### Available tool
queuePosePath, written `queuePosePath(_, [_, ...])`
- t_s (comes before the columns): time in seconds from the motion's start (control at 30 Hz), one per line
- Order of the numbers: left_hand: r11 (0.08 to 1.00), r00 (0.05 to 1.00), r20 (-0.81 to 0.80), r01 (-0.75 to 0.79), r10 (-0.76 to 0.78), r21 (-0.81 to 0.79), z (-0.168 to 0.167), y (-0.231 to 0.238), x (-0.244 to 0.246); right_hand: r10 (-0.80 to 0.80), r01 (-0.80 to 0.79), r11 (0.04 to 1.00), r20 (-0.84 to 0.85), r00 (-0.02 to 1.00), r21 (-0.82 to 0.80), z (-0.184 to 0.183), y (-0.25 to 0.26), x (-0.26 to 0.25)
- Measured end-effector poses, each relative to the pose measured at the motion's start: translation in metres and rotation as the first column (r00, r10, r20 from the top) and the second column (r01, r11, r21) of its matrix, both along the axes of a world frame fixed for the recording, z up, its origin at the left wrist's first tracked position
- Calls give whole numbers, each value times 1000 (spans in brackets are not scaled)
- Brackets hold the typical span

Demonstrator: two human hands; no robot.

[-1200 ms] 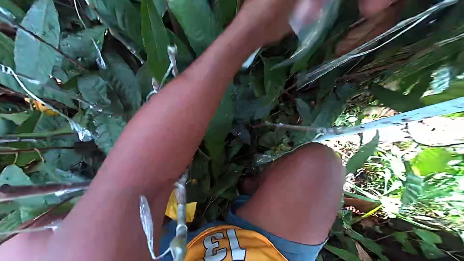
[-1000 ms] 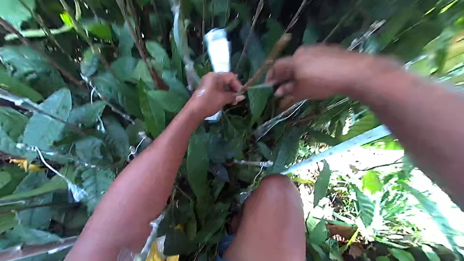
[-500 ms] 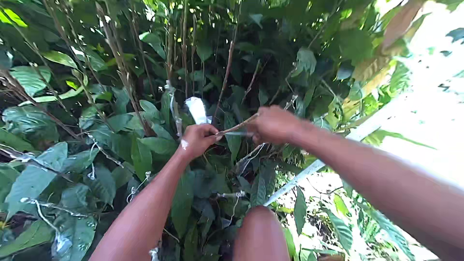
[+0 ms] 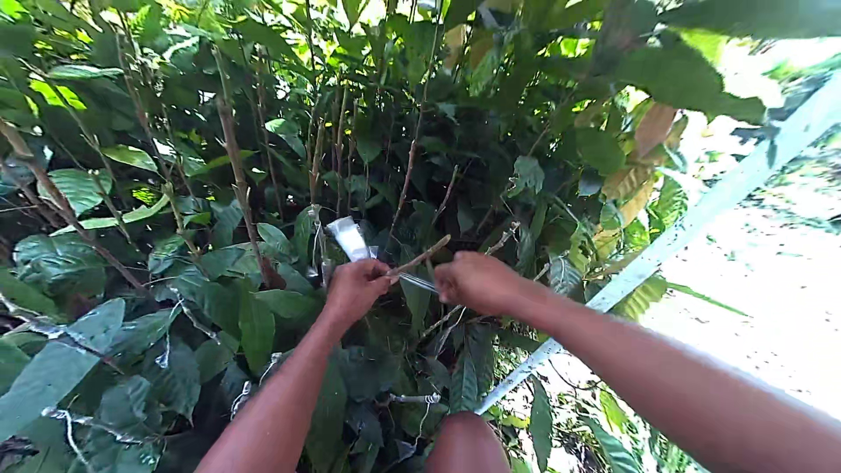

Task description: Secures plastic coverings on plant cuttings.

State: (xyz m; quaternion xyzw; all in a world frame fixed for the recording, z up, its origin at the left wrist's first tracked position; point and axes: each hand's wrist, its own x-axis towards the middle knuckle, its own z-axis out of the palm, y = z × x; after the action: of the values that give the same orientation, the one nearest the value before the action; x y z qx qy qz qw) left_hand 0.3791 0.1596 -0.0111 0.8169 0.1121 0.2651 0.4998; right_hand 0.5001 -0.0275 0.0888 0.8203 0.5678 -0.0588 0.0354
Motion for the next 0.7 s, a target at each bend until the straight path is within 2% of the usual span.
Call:
queuePosePath(0.03, [997,1000,29,-2,4,-72,2,-2,3,31,-31,999,-44,999,-15,2,-3,-24])
queuePosePath(0.1, [999,999,30,26,-25,-31,-1,-14,10,103,-109,994,-200,974,-16,23,1,-66])
queuePosePath(0.13, [997,999,4,53,-54,52,-5,-23,12,122,-119,992,-314,942,27,34,8,-69])
queuePosePath(0.2, [979,988,-121,116,-96,169,-8,-34,12,143,-80,985,-470,871,152,43,20,-30])
queuePosePath(0.23, [974,984,-136,135,-111,184,-10,-36,9,108,-53,990,-455,884,131,41,20,-3])
queuePosePath(0.3, [983,995,-82,76,-63,165,-7,-22,1,56,-50,998,-167,984,40,12,9,27])
queuePosePath(0.37, [998,999,-30,-17,19,56,0,-7,-4,29,-33,998,-64,998,-58,-9,-6,14])
queuePosePath(0.47, [991,997,24,-74,77,-114,5,-8,5,45,-48,999,-117,992,-26,-2,-17,-35])
queuePosePath(0.5, [993,998,31,-54,57,-103,4,-14,9,63,-67,998,-186,981,-17,9,-16,-55])
queuePosePath(0.57, [999,1000,-5,2,-2,42,-2,-32,13,81,-71,997,-391,917,39,34,-7,-71])
queuePosePath(0.63, [977,990,-122,89,-65,196,-9,-45,15,115,-7,981,-558,822,192,41,1,-37])
queuePosePath(0.67, [960,983,-161,130,-92,246,-12,-48,14,106,18,976,-551,828,215,36,3,-11])
queuePosePath(0.7, [952,982,-162,137,-95,275,-11,-47,11,76,10,981,-429,900,193,27,3,11])
